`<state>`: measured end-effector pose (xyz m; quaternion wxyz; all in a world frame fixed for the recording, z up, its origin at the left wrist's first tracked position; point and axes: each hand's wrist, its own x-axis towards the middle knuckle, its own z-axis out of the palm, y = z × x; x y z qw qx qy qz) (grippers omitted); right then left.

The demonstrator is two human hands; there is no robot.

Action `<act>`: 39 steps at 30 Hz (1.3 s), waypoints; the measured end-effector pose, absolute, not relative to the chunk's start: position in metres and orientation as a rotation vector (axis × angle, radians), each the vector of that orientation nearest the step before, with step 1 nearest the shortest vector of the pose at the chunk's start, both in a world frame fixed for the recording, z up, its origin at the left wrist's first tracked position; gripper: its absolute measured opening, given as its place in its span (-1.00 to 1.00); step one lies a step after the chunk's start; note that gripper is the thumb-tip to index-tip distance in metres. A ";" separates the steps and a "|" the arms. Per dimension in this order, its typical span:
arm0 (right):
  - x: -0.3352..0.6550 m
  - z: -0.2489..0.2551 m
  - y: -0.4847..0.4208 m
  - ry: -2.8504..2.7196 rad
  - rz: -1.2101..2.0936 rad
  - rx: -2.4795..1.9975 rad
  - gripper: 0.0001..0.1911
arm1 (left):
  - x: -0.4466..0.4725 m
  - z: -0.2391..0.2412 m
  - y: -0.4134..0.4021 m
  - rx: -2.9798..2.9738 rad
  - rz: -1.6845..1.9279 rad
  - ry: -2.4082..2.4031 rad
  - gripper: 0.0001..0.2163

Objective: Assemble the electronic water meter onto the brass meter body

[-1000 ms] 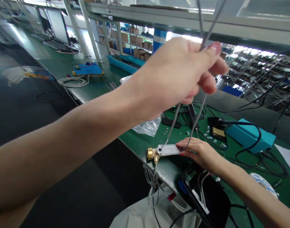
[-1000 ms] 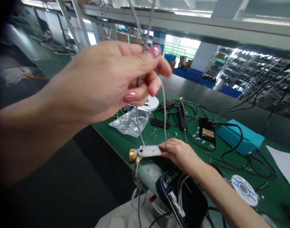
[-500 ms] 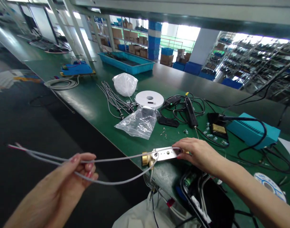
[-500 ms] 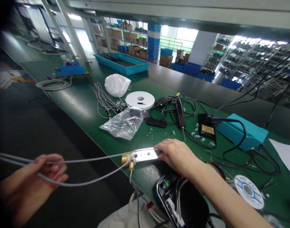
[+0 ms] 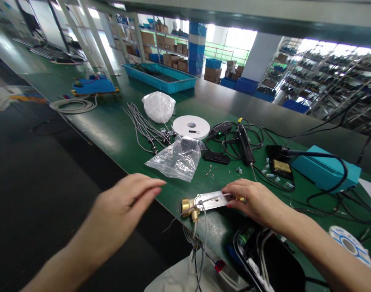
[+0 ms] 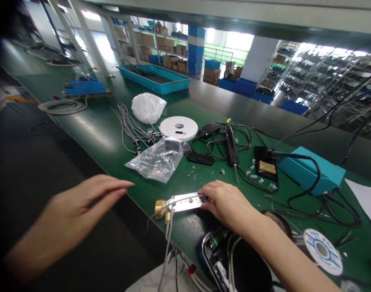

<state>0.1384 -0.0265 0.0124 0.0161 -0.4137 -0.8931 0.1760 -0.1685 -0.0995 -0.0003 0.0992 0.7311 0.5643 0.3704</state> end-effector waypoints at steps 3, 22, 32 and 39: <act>0.136 0.012 -0.027 -2.745 0.575 -1.313 -0.72 | -0.123 -0.013 -0.080 2.316 0.849 1.397 -0.70; 0.141 0.012 -0.023 -2.796 0.551 -1.343 -0.68 | -0.098 -0.030 -0.077 2.352 0.800 1.470 -0.76; 0.144 0.016 -0.025 -2.864 0.540 -1.335 -0.75 | -0.093 -0.037 -0.081 2.369 0.916 1.416 -0.82; 0.146 0.016 -0.031 -2.816 0.617 -1.367 -0.74 | -0.093 -0.042 -0.085 2.391 0.906 1.423 -0.77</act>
